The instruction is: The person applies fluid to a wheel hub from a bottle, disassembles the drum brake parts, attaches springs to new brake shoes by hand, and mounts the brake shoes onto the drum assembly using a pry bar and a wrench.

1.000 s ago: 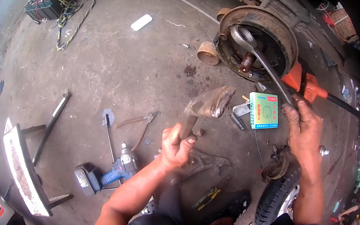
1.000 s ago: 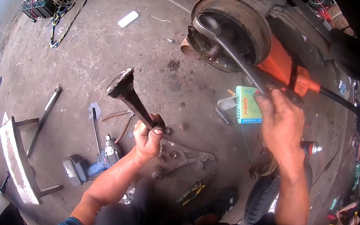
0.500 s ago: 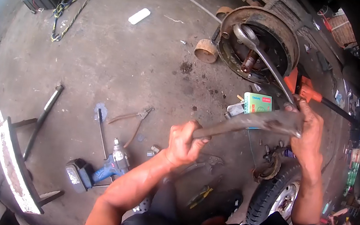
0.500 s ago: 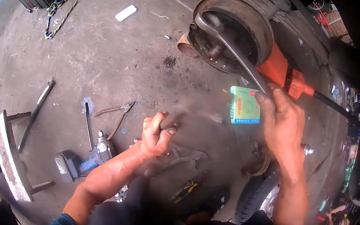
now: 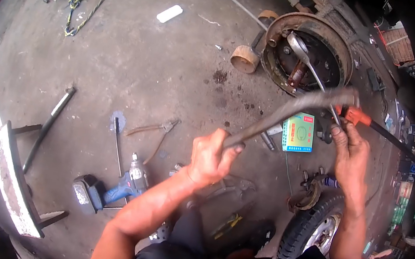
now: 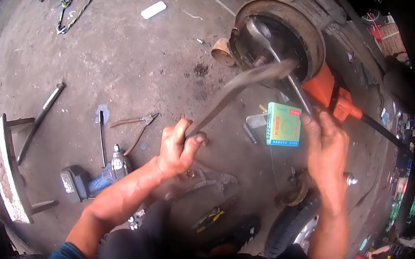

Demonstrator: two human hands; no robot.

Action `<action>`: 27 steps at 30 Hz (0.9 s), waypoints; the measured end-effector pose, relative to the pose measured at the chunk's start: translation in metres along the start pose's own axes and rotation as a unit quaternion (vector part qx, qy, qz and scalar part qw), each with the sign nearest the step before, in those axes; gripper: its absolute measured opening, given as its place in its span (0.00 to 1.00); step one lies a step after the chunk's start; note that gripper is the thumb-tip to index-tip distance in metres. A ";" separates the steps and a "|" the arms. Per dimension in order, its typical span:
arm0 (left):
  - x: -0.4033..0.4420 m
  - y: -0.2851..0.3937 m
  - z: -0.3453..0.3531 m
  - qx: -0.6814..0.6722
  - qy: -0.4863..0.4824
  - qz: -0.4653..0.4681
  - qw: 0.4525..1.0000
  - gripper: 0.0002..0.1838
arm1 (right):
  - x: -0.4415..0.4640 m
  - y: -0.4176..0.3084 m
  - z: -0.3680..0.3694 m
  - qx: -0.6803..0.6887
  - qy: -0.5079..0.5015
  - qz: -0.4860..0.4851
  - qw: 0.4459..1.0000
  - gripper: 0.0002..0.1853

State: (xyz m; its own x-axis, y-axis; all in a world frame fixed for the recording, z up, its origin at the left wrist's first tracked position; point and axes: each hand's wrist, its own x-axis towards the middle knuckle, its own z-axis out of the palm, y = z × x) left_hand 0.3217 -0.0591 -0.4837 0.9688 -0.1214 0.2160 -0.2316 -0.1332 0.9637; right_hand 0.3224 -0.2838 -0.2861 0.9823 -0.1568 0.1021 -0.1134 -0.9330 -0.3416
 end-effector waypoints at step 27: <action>-0.014 -0.019 -0.020 -0.064 0.081 0.126 0.987 0.21 | -0.006 0.007 -0.003 -0.016 0.004 -0.055 0.998 0.16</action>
State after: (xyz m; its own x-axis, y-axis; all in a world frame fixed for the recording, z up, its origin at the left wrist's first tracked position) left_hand 0.3144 -0.0353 -0.5020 0.8853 0.0260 0.4643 -0.4646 0.0082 0.8855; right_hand 0.3155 -0.2901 -0.2866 0.9881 -0.0547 0.1441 -0.0093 -0.9543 -0.2986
